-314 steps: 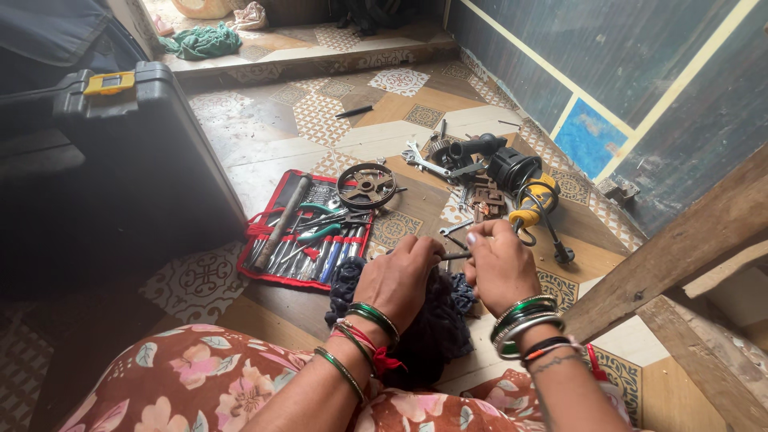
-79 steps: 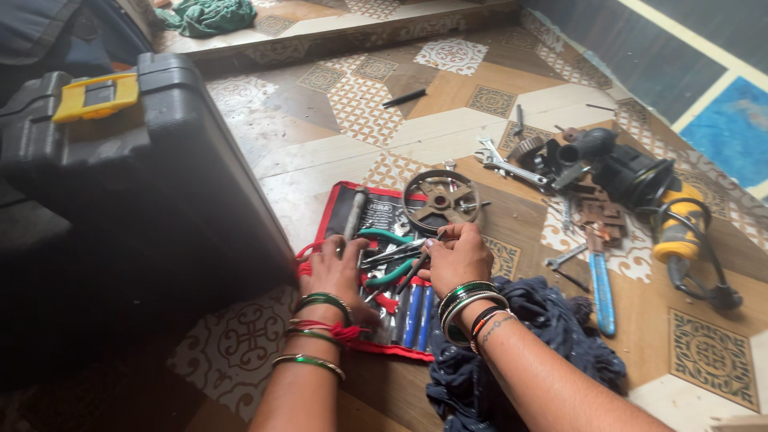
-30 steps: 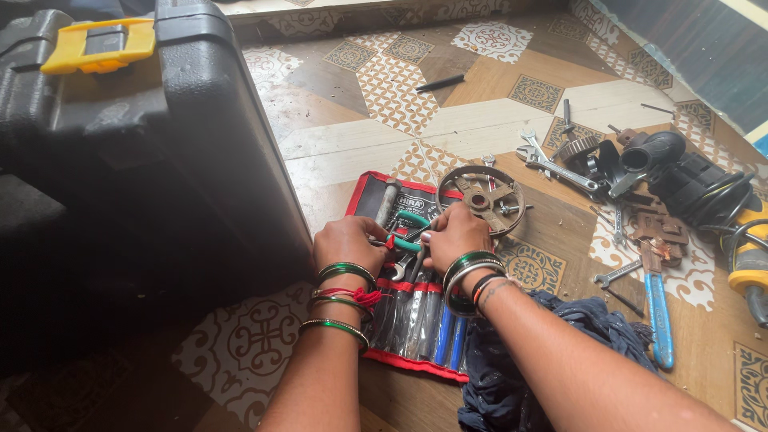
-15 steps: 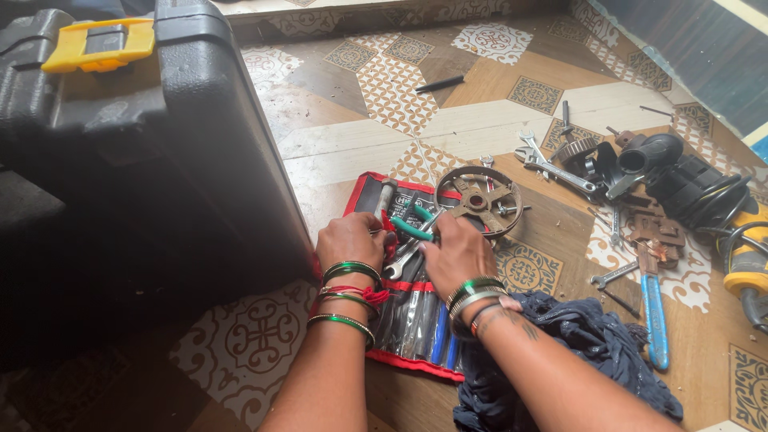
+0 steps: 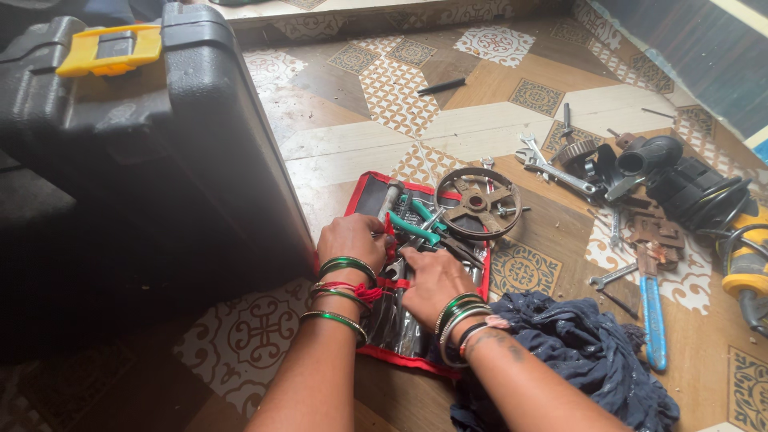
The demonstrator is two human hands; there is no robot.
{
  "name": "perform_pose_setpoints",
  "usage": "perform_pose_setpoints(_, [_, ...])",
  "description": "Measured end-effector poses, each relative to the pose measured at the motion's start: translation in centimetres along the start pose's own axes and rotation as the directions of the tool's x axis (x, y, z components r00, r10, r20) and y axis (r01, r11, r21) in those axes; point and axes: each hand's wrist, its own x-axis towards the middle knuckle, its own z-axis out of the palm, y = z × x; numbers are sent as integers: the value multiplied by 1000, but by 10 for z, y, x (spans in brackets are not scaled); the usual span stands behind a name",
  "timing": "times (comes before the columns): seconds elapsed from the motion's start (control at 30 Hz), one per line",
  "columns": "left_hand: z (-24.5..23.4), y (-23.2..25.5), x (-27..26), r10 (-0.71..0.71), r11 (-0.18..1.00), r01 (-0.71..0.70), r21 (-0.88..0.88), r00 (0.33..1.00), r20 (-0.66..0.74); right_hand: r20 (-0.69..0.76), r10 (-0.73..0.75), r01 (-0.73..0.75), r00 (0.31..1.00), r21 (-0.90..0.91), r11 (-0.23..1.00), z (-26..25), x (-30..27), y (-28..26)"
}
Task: The person sits on the floor and cleans a metal rod with a cloth. They then pick up a small metal component and wipe it clean. Later, they use a wrench to tighten a nut on a cylindrical metal part.
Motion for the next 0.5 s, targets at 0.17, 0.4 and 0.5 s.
perform_pose_setpoints(0.17, [0,-1,-4,5,1000,-5,-4,1000,3,-51,-109,110,993,21,994,11,-16,16])
perform_pose_setpoints(0.4, [4,4,-12,102,988,-104,115,995,24,67,-221,223,973,-19,975,9,-16,26])
perform_pose_setpoints(0.5, [1,18,-19,67,982,-77,173,996,62,-48,-245,250,968,124,960,-7,-25,35])
